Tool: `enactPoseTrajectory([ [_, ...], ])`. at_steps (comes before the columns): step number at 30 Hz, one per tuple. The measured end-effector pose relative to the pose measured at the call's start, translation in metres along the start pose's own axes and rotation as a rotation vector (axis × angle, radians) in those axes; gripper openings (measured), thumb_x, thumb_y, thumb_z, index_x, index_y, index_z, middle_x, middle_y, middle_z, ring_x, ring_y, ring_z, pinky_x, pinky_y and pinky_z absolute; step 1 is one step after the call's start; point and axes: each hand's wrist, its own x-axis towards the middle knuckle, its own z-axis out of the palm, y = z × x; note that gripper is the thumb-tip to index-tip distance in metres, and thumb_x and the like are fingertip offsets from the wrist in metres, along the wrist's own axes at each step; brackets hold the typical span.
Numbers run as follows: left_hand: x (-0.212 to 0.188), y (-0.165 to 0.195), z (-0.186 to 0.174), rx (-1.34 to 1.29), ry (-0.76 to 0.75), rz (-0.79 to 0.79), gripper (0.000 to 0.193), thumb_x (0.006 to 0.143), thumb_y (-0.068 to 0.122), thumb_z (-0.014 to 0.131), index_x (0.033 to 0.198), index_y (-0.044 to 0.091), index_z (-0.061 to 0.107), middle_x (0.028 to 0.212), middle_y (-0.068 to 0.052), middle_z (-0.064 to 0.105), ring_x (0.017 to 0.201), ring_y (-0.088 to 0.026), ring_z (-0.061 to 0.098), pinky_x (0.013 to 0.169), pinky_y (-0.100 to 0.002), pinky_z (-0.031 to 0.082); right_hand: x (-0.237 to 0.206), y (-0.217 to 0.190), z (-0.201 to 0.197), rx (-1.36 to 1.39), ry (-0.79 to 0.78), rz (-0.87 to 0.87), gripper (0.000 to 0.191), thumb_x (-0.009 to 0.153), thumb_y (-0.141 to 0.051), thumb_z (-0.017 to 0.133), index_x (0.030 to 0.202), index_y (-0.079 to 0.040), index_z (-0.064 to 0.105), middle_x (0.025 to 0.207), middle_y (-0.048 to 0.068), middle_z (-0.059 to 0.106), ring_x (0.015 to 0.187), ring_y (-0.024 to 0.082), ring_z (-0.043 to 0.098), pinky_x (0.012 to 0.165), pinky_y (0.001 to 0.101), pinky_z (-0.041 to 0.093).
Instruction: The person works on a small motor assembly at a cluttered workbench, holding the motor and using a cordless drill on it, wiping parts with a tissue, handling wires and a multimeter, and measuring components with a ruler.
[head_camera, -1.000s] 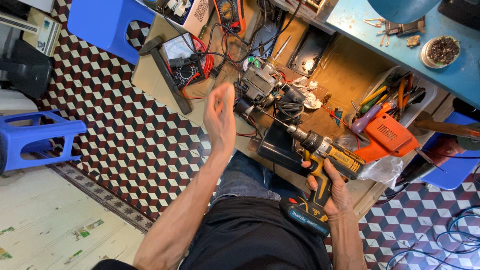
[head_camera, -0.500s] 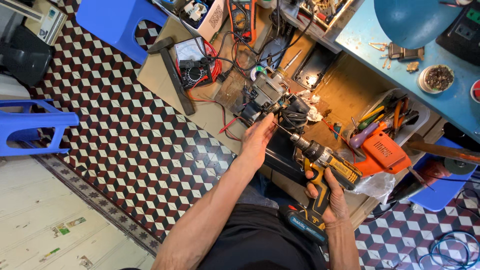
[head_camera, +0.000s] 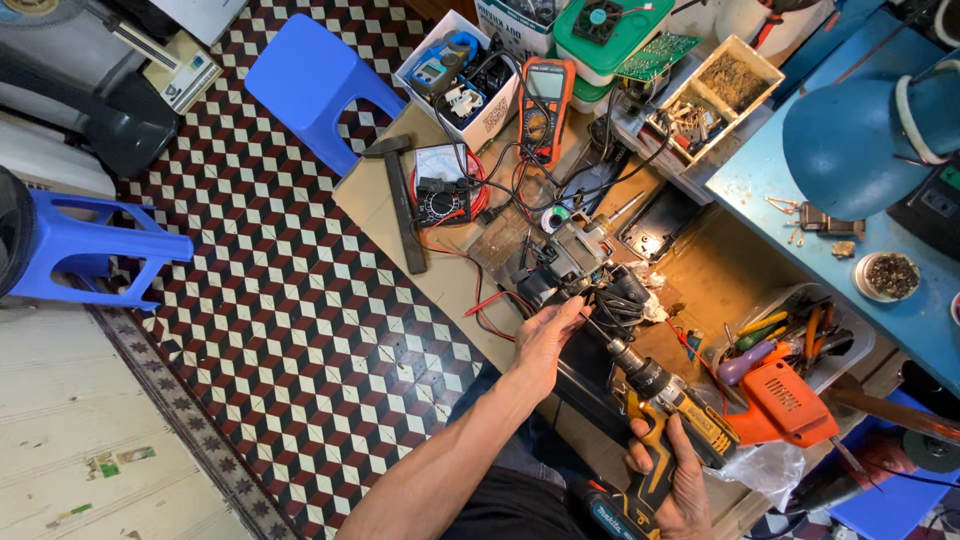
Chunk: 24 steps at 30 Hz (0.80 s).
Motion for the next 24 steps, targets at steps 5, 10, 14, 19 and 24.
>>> enactPoseTrajectory([
  [5, -0.01, -0.002, 0.008, 0.174, 0.017, 0.068, 0.031, 0.09, 0.03, 0.079, 0.106, 0.004, 0.074, 0.101, -0.005, 0.077, 0.093, -0.011, 0.068, 0.09, -0.025, 0.051, -0.011, -0.003, 0.004, 0.02, 0.008, -0.028, 0.038, 0.104, -0.032, 0.059, 0.129, -0.004, 0.054, 0.102, 0.02, 0.068, 0.061, 0.02, 0.058, 0.051, 0.0283, 0.047],
  [10, -0.021, 0.003, 0.019, 0.297, 0.084, 0.113, 0.035, 0.09, 0.033, 0.077, 0.106, 0.002, 0.075, 0.098, -0.003, 0.076, 0.091, -0.01, 0.068, 0.085, -0.022, 0.05, -0.021, -0.004, 0.015, -0.118, 0.145, -0.148, 0.039, 0.103, -0.028, 0.058, 0.132, -0.003, 0.054, 0.101, 0.025, 0.071, 0.06, 0.023, 0.063, 0.049, 0.0285, 0.051],
  [14, -0.024, 0.004, 0.027, 0.438, 0.138, 0.158, 0.037, 0.09, 0.036, 0.076, 0.105, 0.002, 0.076, 0.096, -0.003, 0.078, 0.089, -0.009, 0.069, 0.081, -0.021, 0.051, -0.026, -0.004, 0.022, -0.12, 0.142, -0.169, 0.039, 0.101, -0.027, 0.059, 0.133, -0.005, 0.054, 0.099, 0.024, 0.071, 0.058, 0.023, 0.063, 0.048, 0.0281, 0.052],
  [19, -0.021, -0.003, 0.025, 0.364, 0.143, 0.146, 0.037, 0.09, 0.035, 0.078, 0.106, 0.001, 0.077, 0.095, -0.003, 0.075, 0.087, -0.01, 0.065, 0.079, -0.022, 0.05, -0.024, -0.003, 0.02, -0.088, 0.141, -0.143, 0.038, 0.101, -0.027, 0.061, 0.131, -0.004, 0.054, 0.095, 0.02, 0.069, 0.057, 0.021, 0.061, 0.05, 0.0294, 0.051],
  [24, -0.018, -0.006, 0.023, 0.326, 0.118, 0.122, 0.04, 0.089, 0.035, 0.078, 0.11, 0.0, 0.077, 0.096, -0.003, 0.076, 0.089, -0.01, 0.067, 0.083, -0.021, 0.052, -0.022, -0.003, 0.014, -0.01, 0.123, -0.11, 0.038, 0.1, -0.029, 0.062, 0.127, -0.003, 0.055, 0.09, 0.018, 0.069, 0.057, 0.019, 0.06, 0.048, 0.0269, 0.049],
])
